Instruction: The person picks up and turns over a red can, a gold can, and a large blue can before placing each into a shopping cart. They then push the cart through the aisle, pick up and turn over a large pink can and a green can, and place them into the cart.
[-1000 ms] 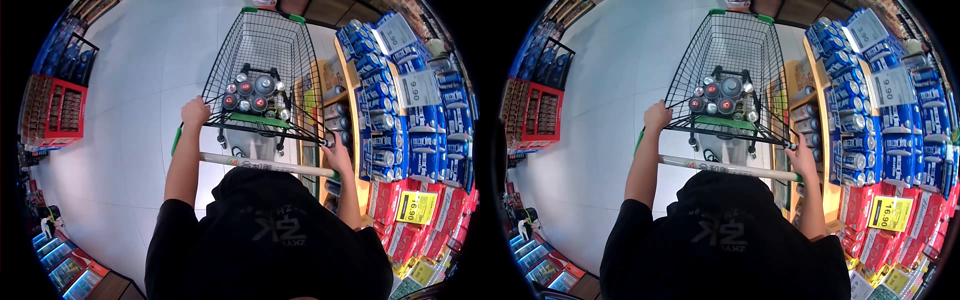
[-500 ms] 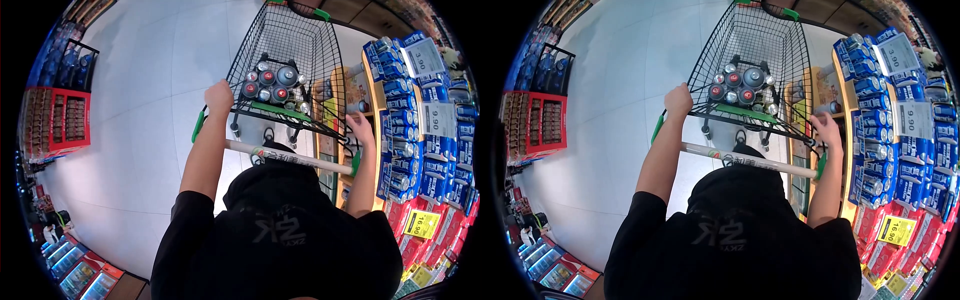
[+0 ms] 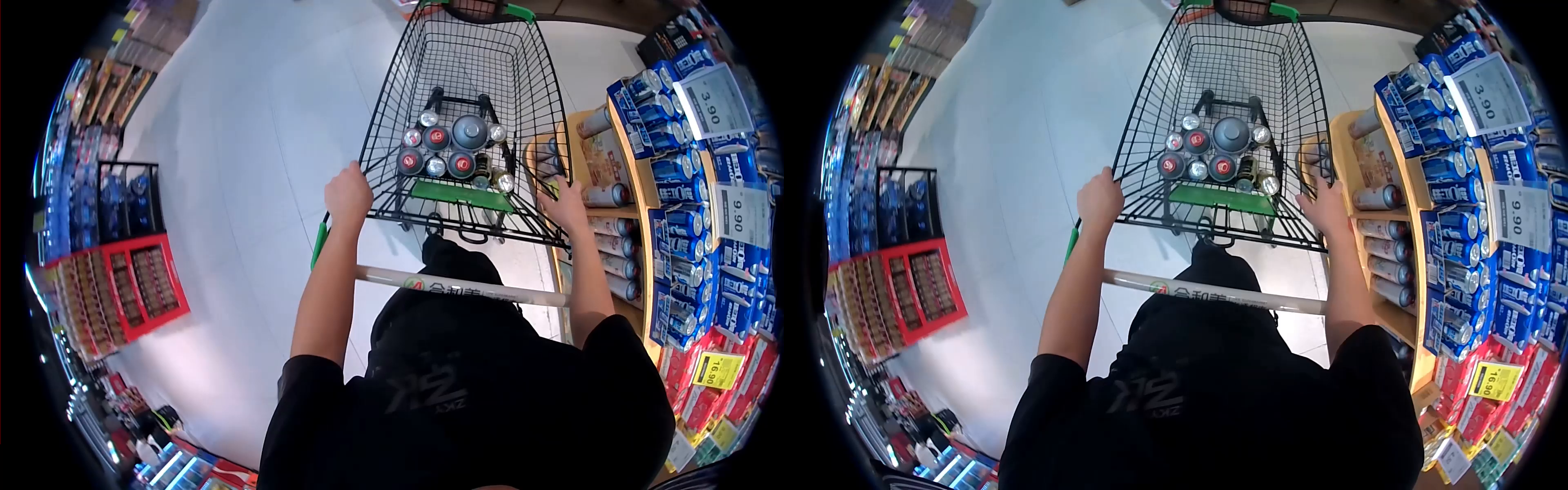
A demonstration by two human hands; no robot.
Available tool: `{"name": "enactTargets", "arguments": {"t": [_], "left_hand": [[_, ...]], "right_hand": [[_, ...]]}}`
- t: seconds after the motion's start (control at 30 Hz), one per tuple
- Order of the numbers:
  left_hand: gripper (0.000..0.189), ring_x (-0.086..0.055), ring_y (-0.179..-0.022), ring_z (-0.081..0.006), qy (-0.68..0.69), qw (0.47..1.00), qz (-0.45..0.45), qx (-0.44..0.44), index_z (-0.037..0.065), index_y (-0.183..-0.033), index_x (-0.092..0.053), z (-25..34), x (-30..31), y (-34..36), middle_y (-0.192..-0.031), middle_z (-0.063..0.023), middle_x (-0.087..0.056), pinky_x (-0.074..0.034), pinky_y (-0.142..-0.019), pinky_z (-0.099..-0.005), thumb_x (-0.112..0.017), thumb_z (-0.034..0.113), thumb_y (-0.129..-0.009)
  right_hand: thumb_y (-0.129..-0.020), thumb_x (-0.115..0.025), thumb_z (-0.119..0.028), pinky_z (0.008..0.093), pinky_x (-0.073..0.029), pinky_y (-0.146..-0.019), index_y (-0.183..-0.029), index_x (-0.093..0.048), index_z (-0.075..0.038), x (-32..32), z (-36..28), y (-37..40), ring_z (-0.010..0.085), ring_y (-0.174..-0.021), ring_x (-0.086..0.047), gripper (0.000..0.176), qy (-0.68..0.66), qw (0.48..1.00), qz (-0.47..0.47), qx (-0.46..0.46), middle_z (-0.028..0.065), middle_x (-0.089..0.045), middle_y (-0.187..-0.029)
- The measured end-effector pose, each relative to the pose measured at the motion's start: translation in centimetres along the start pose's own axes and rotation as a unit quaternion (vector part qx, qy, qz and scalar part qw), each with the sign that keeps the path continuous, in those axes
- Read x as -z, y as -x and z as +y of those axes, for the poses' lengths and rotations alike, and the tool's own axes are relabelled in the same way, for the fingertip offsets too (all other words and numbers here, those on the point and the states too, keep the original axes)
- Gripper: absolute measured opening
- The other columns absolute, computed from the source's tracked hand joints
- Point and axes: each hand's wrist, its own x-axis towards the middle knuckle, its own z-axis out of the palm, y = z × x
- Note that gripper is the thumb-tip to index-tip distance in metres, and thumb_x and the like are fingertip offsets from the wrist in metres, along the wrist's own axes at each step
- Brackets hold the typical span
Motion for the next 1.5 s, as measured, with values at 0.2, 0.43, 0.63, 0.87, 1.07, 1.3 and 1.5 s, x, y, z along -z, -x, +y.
{"name": "enactTargets", "arguments": {"t": [0.2, 0.43, 0.63, 0.87, 1.07, 1.3, 1.5], "left_hand": [[0.02, -0.069, -0.082, -0.0354, -0.008, 0.999, 0.019, -0.04, 0.006, -0.099, -0.059, -1.7, 1.3, -6.8, -0.089, -0.0145, -0.07, -0.054, -0.071, -0.0459, -0.061, 0.024, -0.089], [0.027, -0.068, -0.083, -0.0367, -0.013, 0.994, -0.005, -0.107, 0.006, -0.099, -0.058, -4.2, 3.8, -14.4, -0.089, -0.017, -0.07, -0.053, -0.073, -0.0474, -0.063, 0.03, -0.088], [0.042, -0.07, -0.081, -0.032, -0.07, 0.972, 0.011, -0.222, 0.005, -0.098, -0.056, -8.0, 5.8, -20.4, -0.086, -0.0137, -0.07, -0.055, -0.07, -0.0428, -0.069, 0.042, -0.083], [0.043, -0.071, -0.08, -0.0267, -0.083, 0.937, 0.044, -0.337, 0.005, -0.098, -0.054, -12.9, 7.0, -25.3, -0.087, -0.0105, -0.069, -0.055, -0.07, -0.0398, -0.068, 0.043, -0.083], [0.039, -0.071, -0.075, -0.0285, -0.079, 0.907, 0.076, -0.406, 0.005, -0.093, -0.057, -16.8, 6.8, -28.0, -0.081, -0.0101, -0.069, -0.055, -0.067, -0.039, -0.07, 0.04, -0.082], [0.042, -0.071, -0.08, -0.0307, -0.119, 0.875, 0.058, -0.466, 0.004, -0.098, -0.055, -20.1, 6.5, -28.4, -0.087, -0.0137, -0.07, -0.055, -0.071, -0.0405, -0.068, 0.041, -0.084], [0.029, -0.07, -0.083, -0.036, -0.111, 0.848, 0.076, -0.512, 0.008, -0.107, -0.058, -21.6, 6.4, -29.0, -0.086, -0.0168, -0.07, -0.056, -0.072, -0.0457, -0.064, 0.029, -0.088]], "right_hand": [[-0.083, -0.071, -0.037, 0.0454, -0.046, -0.096, -0.135, -0.05, -0.004, -0.7, -3.2, -3.2, 0.0451, -0.113, -0.053, 0.064, -0.02, 0.999, 0.023, -0.014, 0.029, -0.046, -0.127], [-0.085, -0.069, -0.034, 0.0477, -0.048, -0.093, -0.127, -0.055, -0.006, -2.0, -8.5, -4.1, 0.0446, -0.108, -0.056, 0.053, -0.054, 0.995, 0.06, -0.056, 0.0265, -0.046, -0.129], [-0.081, -0.073, -0.037, 0.0474, -0.05, -0.089, -0.125, -0.056, -0.008, -4.9, -15.3, -1.5, 0.0429, -0.103, -0.06, 0.055, -0.054, 0.984, 0.111, -0.131, 0.0265, -0.055, -0.116], [-0.077, -0.074, -0.043, 0.0453, -0.051, -0.089, -0.121, -0.057, -0.011, -9.6, -24.5, 3.6, 0.0425, -0.099, -0.061, 0.058, -0.113, 0.955, 0.108, -0.251, 0.0268, -0.046, -0.117], [-0.076, -0.074, -0.043, 0.0433, -0.052, -0.09, -0.123, -0.057, -0.009, -14.0, -31.3, 8.1, 0.0436, -0.099, -0.062, 0.06, -0.118, 0.934, 0.131, -0.312, 0.0271, -0.046, -0.12], [-0.076, -0.074, -0.041, 0.0454, -0.053, -0.088, -0.122, -0.058, -0.008, -20.0, -36.0, 12.8, 0.0442, -0.096, -0.062, 0.06, -0.129, 0.904, 0.19, -0.361, 0.0289, -0.048, -0.119], [-0.079, -0.073, -0.041, 0.0457, -0.053, -0.084, -0.117, -0.06, -0.01, -24.1, -40.3, 16.4, 0.0424, -0.094, -0.063, 0.051, -0.168, 0.856, 0.224, -0.434, 0.0237, -0.05, -0.116]]}}
